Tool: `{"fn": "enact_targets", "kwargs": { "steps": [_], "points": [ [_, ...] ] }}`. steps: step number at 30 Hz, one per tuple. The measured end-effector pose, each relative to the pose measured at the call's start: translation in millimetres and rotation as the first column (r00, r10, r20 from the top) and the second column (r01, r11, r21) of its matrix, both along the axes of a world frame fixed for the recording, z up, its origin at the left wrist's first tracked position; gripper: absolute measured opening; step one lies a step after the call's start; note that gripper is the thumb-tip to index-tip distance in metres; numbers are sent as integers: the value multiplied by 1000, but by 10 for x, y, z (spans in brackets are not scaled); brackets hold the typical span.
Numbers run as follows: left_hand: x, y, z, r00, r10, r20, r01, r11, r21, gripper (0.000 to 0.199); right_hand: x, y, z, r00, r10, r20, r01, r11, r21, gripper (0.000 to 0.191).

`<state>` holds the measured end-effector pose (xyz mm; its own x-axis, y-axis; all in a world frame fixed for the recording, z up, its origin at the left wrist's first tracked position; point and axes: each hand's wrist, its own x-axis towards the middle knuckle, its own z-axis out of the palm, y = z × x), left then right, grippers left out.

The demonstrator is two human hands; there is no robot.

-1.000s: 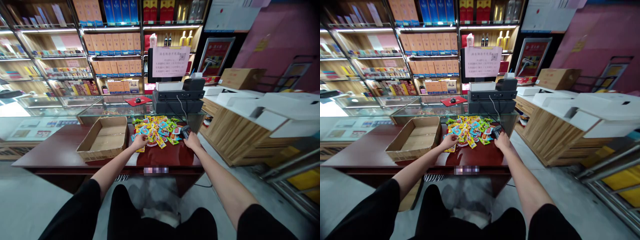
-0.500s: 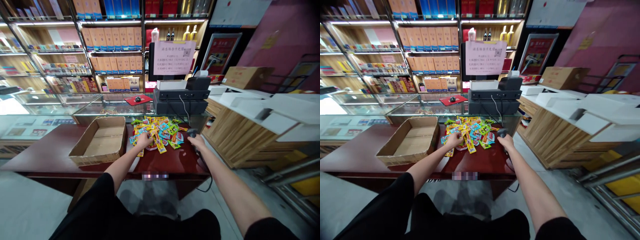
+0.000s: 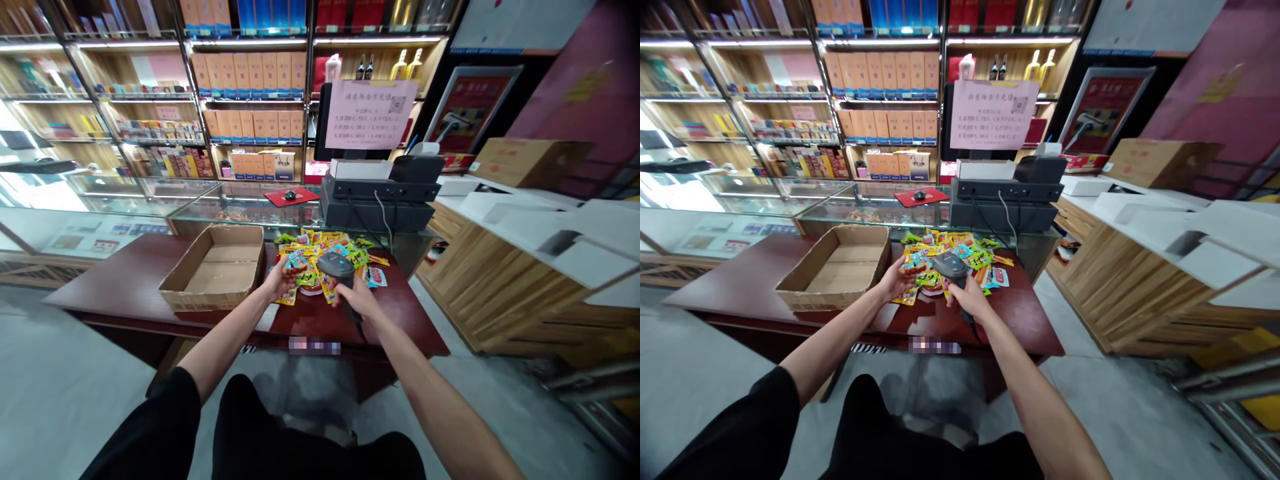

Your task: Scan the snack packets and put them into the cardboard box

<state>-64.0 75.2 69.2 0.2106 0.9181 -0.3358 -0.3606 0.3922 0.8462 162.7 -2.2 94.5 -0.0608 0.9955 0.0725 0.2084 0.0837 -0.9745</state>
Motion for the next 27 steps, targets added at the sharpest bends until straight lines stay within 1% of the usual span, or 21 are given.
{"fn": "enact_targets", "kwargs": {
  "steps": [3,4,6,8,10,14,19,23,27],
  "points": [
    [22,-60,-86,988,38,-153,-25,996,87,31,-39,-94,-48,999,22,-27,-24,998,-56,19],
    [27,-75,-119,979,55,-198,-32,992,120,32,-37,-119,-71,999,15,-30,-17,997,-71,22],
    [35,-95,-179,967,97,-237,-57,984,168,47,-33,-162,-125,999,-10,-32,7,996,-92,25],
    [44,-101,-229,966,144,-214,-105,978,182,55,-36,-202,-182,999,-32,-36,28,994,-104,25],
    [64,-98,-270,971,163,-178,-129,973,189,53,-49,-247,-235,998,-43,-42,38,993,-114,26],
    [128,-89,-319,977,136,-165,-95,968,232,47,-75,-358,-330,998,-46,-43,41,992,-118,24],
    [210,-71,-323,982,108,-156,-64,962,265,47,-58,-459,-439,997,-63,37,68,988,-140,20],
    [238,-50,-311,975,126,-183,-72,958,279,44,-32,-463,-496,991,-103,82,114,984,-138,19],
    [241,-53,-296,974,124,-190,-69,960,272,42,-10,-443,-524,988,-113,107,127,982,-138,21]
  ]
}}
